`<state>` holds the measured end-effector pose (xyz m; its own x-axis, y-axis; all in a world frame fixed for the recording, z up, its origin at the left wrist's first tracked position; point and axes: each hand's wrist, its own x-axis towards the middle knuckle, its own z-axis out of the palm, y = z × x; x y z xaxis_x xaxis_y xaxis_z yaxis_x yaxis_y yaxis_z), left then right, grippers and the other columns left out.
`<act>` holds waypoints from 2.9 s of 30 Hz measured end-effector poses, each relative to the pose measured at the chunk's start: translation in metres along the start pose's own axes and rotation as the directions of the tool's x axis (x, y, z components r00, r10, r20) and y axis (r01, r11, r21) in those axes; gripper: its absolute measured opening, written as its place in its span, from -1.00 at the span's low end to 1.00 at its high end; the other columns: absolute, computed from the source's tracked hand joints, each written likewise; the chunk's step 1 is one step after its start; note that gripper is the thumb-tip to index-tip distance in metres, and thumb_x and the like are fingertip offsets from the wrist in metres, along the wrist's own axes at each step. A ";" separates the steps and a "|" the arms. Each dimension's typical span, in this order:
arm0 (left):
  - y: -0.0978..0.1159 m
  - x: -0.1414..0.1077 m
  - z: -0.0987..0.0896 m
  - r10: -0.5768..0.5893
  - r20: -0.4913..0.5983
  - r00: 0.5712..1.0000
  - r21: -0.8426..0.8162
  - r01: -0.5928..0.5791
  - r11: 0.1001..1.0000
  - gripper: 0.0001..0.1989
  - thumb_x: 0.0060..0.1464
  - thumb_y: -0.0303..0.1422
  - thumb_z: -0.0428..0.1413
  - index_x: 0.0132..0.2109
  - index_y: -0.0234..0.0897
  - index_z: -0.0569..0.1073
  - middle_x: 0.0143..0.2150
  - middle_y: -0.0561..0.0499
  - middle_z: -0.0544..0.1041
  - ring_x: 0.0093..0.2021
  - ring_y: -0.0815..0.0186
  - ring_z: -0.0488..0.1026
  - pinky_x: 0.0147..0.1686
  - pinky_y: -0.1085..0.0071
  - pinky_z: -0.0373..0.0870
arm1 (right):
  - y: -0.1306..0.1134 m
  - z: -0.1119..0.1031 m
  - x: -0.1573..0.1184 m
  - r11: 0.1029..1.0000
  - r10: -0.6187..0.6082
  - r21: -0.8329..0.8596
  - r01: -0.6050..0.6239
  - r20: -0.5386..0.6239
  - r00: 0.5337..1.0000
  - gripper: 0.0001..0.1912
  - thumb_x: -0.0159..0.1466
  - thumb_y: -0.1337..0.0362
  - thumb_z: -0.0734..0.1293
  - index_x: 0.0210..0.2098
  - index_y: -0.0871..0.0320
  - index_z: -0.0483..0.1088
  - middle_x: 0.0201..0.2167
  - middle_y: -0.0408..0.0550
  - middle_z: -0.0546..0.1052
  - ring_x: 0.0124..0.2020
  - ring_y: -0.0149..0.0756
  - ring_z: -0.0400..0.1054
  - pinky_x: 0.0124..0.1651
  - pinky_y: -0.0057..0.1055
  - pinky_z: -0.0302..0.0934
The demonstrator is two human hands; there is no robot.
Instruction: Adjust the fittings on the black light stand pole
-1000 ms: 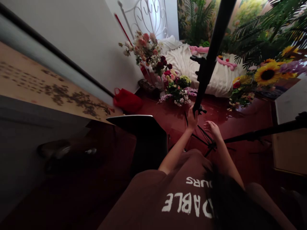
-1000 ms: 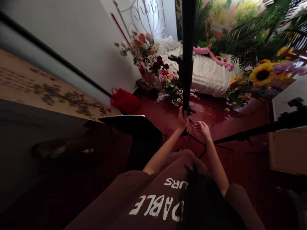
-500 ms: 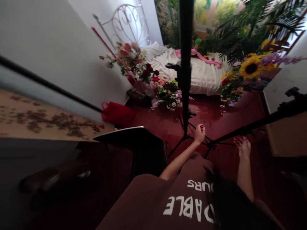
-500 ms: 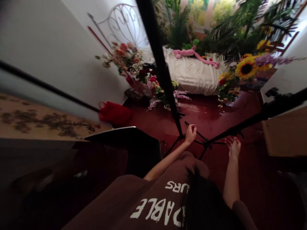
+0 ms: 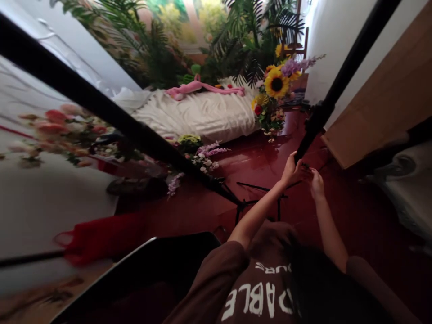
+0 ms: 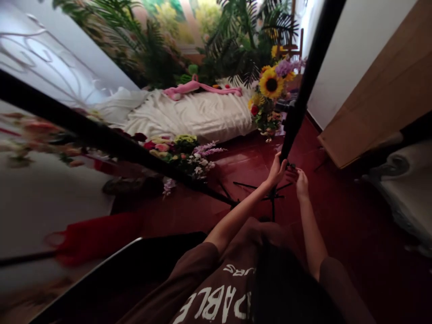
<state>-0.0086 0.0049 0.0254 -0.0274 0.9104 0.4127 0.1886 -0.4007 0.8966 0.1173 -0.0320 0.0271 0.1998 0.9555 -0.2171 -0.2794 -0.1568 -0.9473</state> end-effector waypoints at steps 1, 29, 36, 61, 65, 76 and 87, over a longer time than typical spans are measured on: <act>-0.003 -0.001 0.007 -0.035 -0.035 0.999 -0.011 0.035 0.999 -0.54 0.33 -0.08 -0.14 0.22 -0.26 0.22 0.03 -0.17 0.47 -0.01 0.25 0.46 0.04 0.29 0.38 | -0.003 -0.002 -0.002 1.000 0.023 0.010 -0.023 0.004 1.000 -0.67 0.20 -0.04 0.26 -0.23 0.08 0.36 -0.34 -0.07 0.62 -0.39 -0.27 0.54 -0.35 -0.35 0.43; -0.019 0.002 0.012 -0.066 -0.012 0.998 0.023 0.067 0.998 -0.79 0.28 -0.18 -0.02 -0.07 -0.20 0.31 -0.28 -0.01 0.49 -0.32 0.34 0.46 -0.28 0.43 0.37 | -0.022 -0.017 0.027 0.994 0.090 -0.081 -0.072 0.252 0.963 -0.59 -0.07 0.17 0.57 -0.23 0.07 0.47 -0.32 -0.23 0.61 -0.44 -0.54 0.40 -0.44 -0.63 0.20; -0.017 0.002 0.012 -0.082 -0.015 0.997 0.017 0.083 0.996 -0.82 0.27 -0.21 0.00 -0.09 -0.20 0.33 -0.31 0.02 0.50 -0.36 0.37 0.47 -0.29 0.45 0.38 | -0.019 -0.019 0.038 0.994 0.079 -0.094 -0.058 0.233 0.969 -0.55 -0.15 0.23 0.59 -0.22 0.04 0.60 -0.22 -0.16 0.65 -0.22 -0.40 0.49 -0.19 -0.51 0.29; -0.021 0.001 0.015 -0.056 -0.053 0.997 0.028 0.057 0.998 -0.76 0.26 -0.19 0.02 -0.05 -0.24 0.33 -0.28 -0.04 0.50 -0.34 0.35 0.46 -0.29 0.44 0.37 | -0.141 0.096 0.004 0.518 -0.742 -0.226 0.825 0.361 0.565 -0.43 0.39 -0.02 0.22 0.35 -0.13 0.12 0.32 -0.19 0.23 0.38 -0.13 0.12 0.26 -0.13 0.23; -0.019 0.001 0.014 -0.040 -0.031 0.999 0.031 0.041 0.999 -0.77 0.28 -0.19 -0.01 -0.04 -0.23 0.31 -0.30 -0.01 0.48 -0.38 0.37 0.43 -0.32 0.44 0.36 | -0.140 0.094 0.008 0.531 -0.744 -0.205 0.822 0.352 0.568 -0.43 0.37 0.01 0.27 0.33 -0.14 0.15 0.28 -0.20 0.30 0.30 -0.16 0.25 0.24 -0.12 0.25; -0.020 0.000 0.010 -0.028 0.029 0.999 -0.008 0.028 1.000 -0.52 0.22 -0.11 0.05 0.17 -0.24 0.18 -0.18 -0.07 0.53 -0.29 0.32 0.50 -0.20 0.35 0.42 | -0.115 0.080 0.006 0.557 -0.674 -0.384 0.736 0.310 0.671 -0.27 0.31 -0.12 0.29 0.36 0.03 0.15 0.18 0.03 0.45 0.13 -0.15 0.44 0.14 -0.28 0.38; -0.057 0.002 0.015 -0.016 0.069 0.997 0.015 0.015 1.000 -0.34 0.22 0.02 0.01 0.27 -0.33 0.14 0.01 -0.35 0.52 -0.03 0.09 0.54 -0.01 0.07 0.46 | -0.043 0.060 0.012 0.611 -0.579 -0.466 0.640 0.288 0.762 -0.31 0.33 0.03 0.30 0.40 -0.09 0.07 0.04 -0.04 0.55 0.00 -0.18 0.50 0.10 -0.24 0.40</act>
<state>-0.0049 0.0309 -0.0272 0.0374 0.9215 0.3866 0.2025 -0.3858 0.9001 0.0749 0.0017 0.0791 0.0433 0.8913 0.4513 0.3947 0.3997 -0.8273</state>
